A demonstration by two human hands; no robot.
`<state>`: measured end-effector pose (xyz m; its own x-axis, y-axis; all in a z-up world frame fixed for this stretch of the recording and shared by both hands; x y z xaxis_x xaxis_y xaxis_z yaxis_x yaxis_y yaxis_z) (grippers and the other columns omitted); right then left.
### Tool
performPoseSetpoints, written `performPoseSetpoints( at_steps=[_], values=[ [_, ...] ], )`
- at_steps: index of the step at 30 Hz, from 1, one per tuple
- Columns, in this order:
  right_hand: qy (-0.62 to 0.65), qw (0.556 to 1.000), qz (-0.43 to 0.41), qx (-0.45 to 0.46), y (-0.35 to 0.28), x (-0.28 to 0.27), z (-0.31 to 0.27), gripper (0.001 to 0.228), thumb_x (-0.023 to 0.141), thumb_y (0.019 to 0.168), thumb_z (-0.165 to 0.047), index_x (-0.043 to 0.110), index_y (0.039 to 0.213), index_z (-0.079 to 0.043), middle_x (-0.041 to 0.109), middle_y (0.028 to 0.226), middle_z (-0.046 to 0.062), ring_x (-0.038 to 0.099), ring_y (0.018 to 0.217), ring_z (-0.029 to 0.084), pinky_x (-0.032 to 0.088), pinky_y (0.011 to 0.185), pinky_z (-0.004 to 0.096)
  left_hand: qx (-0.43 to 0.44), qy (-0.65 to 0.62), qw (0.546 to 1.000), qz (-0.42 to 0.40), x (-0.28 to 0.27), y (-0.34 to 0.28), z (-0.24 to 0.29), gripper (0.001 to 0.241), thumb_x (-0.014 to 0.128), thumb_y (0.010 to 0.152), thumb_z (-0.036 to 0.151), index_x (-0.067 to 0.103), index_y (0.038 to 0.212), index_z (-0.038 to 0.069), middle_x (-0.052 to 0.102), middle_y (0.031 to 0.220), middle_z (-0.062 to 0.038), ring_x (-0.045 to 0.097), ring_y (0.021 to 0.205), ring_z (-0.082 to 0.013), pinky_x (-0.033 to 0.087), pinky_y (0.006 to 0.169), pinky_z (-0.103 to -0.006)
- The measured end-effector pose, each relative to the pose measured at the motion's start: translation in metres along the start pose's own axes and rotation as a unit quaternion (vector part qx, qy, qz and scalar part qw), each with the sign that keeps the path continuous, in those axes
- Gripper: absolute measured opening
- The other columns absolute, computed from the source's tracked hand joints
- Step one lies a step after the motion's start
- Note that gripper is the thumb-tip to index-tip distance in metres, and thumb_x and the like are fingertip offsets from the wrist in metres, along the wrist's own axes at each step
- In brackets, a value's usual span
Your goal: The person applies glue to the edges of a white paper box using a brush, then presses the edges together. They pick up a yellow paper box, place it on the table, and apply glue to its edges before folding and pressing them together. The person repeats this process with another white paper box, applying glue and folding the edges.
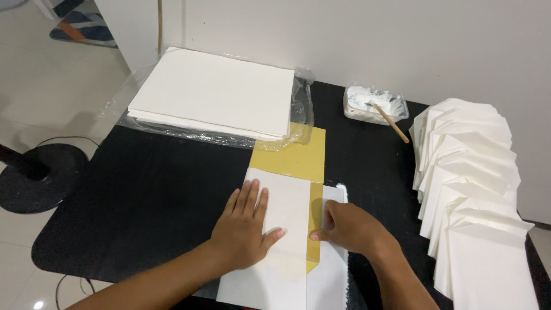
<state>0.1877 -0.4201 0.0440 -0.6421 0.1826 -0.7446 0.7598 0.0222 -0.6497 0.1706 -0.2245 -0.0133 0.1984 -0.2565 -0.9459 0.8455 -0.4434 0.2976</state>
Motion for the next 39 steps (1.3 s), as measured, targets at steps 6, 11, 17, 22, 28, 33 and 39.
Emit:
performPoseSetpoints(
  at_steps=[6, 11, 17, 22, 28, 33, 39],
  values=[
    [0.013, 1.0, -0.011, 0.001, 0.002, 0.001, 0.0, 0.037, 0.082, 0.091, -0.045, 0.055, 0.083, -0.021, 0.059, 0.077, -0.006, 0.048, 0.068, 0.01, 0.034, 0.06, 0.029, 0.012, -0.04, 0.996, -0.072, 0.014, 0.01, 0.002, 0.093, 0.037, 0.105, 0.069, 0.017, 0.161, -0.002, 0.011, 0.168, -0.029, 0.005, 0.156, -0.0427, 0.007, 0.122, -0.0531],
    [0.001, 1.0, 0.003, 0.003, 0.005, -0.001, 0.002, 0.041, 0.086, 0.086, -0.047, 0.055, 0.082, -0.022, 0.061, 0.078, -0.005, 0.049, 0.069, 0.012, 0.032, 0.06, 0.031, 0.038, -0.051, 0.996, -0.069, 0.011, 0.012, 0.008, 0.086, 0.036, 0.106, 0.065, 0.019, 0.162, 0.001, 0.011, 0.167, -0.03, 0.005, 0.155, -0.0436, 0.007, 0.121, -0.0537],
    [0.01, 1.0, 0.01, 0.0, 0.005, -0.002, -0.001, 0.039, 0.088, 0.084, -0.044, 0.055, 0.085, -0.021, 0.065, 0.082, -0.003, 0.051, 0.07, 0.013, 0.033, 0.061, 0.032, 0.055, -0.068, 0.993, -0.077, 0.004, 0.012, 0.012, 0.085, 0.034, 0.107, 0.064, 0.021, 0.161, 0.0, 0.012, 0.167, -0.03, 0.007, 0.155, -0.0443, 0.007, 0.122, -0.0538],
    [0.032, 0.999, 0.012, -0.016, 0.003, 0.0, -0.007, 0.044, 0.089, 0.083, -0.04, 0.049, 0.087, -0.021, 0.063, 0.08, -0.004, 0.048, 0.07, 0.012, 0.033, 0.061, 0.031, 0.029, -0.059, 0.993, -0.098, 0.011, 0.015, 0.012, 0.085, 0.032, 0.106, 0.066, 0.019, 0.162, 0.003, 0.011, 0.168, -0.027, 0.007, 0.155, -0.0425, 0.007, 0.121, -0.0525],
    [0.051, 0.998, 0.016, -0.045, 0.009, 0.006, -0.007, 0.046, 0.092, 0.082, -0.038, 0.05, 0.079, -0.02, 0.06, 0.073, -0.004, 0.043, 0.065, 0.011, 0.03, 0.058, 0.031, 0.04, -0.046, 0.998, -0.033, 0.005, 0.013, 0.012, 0.084, 0.032, 0.107, 0.065, 0.024, 0.161, 0.001, 0.018, 0.167, -0.028, 0.012, 0.155, -0.0419, 0.009, 0.123, -0.0524],
    [0.034, 0.998, -0.003, -0.058, -0.004, 0.004, -0.014, 0.041, 0.083, 0.093, -0.038, 0.048, 0.084, -0.019, 0.057, 0.074, -0.002, 0.045, 0.063, 0.012, 0.035, 0.058, 0.031, 0.035, -0.043, 0.998, -0.041, 0.003, 0.014, 0.013, 0.085, 0.034, 0.106, 0.064, 0.022, 0.161, 0.001, 0.015, 0.167, -0.028, 0.01, 0.155, -0.0418, 0.008, 0.123, -0.0519],
    [0.03, 0.999, 0.017, -0.04, 0.002, 0.009, -0.015, 0.046, 0.075, 0.092, -0.055, 0.047, 0.089, -0.019, 0.058, 0.079, -0.001, 0.049, 0.068, 0.014, 0.034, 0.06, 0.034, 0.029, -0.069, 0.996, 0.05, -0.032, 0.007, 0.018, 0.081, 0.047, 0.103, 0.056, 0.039, 0.152, -0.008, 0.035, 0.157, -0.035, 0.026, 0.151, -0.0492, 0.022, 0.123, -0.0554]
  ],
)
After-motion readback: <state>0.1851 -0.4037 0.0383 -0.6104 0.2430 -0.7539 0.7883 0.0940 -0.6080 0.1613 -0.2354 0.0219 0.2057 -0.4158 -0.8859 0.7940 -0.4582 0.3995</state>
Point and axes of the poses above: each hand's wrist, its own y-axis towards the middle knuckle, its own x-axis out of the palm, z = x × y, the point moved 9 cm from there along y, towards the middle knuckle
